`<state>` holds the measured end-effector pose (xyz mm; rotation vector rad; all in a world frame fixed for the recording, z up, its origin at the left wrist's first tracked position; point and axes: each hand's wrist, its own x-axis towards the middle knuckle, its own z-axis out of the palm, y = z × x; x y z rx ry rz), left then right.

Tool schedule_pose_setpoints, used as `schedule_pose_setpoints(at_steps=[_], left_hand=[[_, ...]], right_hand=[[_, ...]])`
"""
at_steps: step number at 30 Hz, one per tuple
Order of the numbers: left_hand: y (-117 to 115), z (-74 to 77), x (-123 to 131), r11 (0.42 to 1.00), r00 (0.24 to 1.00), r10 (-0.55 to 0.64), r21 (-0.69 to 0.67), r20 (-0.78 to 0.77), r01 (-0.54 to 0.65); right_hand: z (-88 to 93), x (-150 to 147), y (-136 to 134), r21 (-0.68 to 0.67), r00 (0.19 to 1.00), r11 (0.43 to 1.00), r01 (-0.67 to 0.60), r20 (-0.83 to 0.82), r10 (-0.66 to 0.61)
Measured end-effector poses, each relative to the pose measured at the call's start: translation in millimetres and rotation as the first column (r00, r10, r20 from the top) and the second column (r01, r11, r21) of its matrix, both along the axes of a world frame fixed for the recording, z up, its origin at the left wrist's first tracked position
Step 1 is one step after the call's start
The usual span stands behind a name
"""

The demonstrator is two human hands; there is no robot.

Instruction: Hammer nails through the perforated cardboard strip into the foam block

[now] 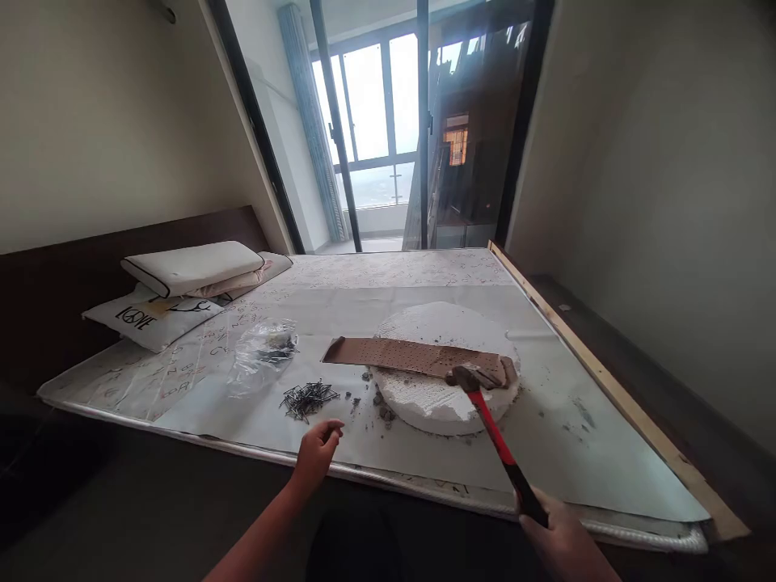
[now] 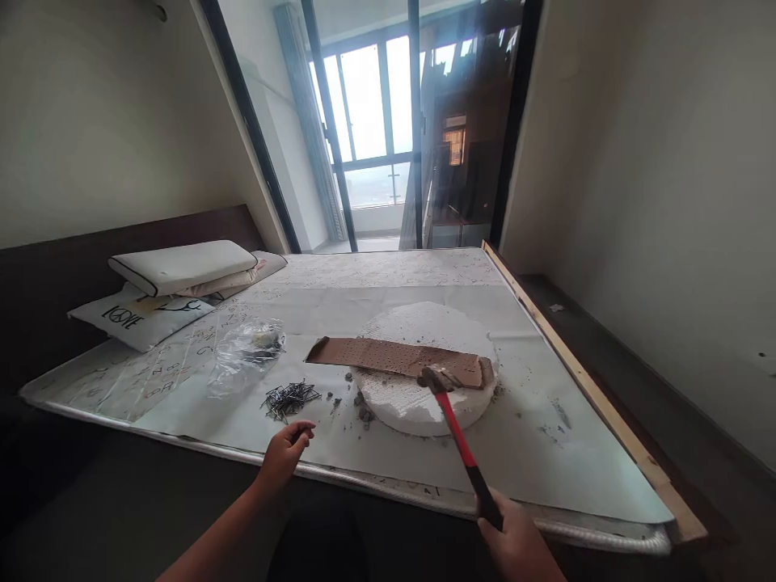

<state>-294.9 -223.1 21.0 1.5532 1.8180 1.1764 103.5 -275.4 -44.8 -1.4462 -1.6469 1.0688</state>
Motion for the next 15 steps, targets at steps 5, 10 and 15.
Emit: schedule_pose_setpoints(at_steps=[5,10,15], left_hand=[[-7.7,46.2,75.3,0.976,0.988,-0.121,0.194,0.098,0.101],[12.3,54.1,120.4,0.976,0.925,-0.062,0.217,0.375,-0.023],[33.9,21.7,149.9,0.983,0.925,-0.143,0.161,0.352,0.091]], right_hand=[[39.8,-12.8,19.4,0.009,0.826,0.977,-0.213,0.536,0.175],[48.0,-22.3,55.8,0.01,0.527,0.913,-0.408,0.819,0.226],[28.1,-23.3,85.3,0.003,0.43,0.872,-0.49,0.87,0.239]])
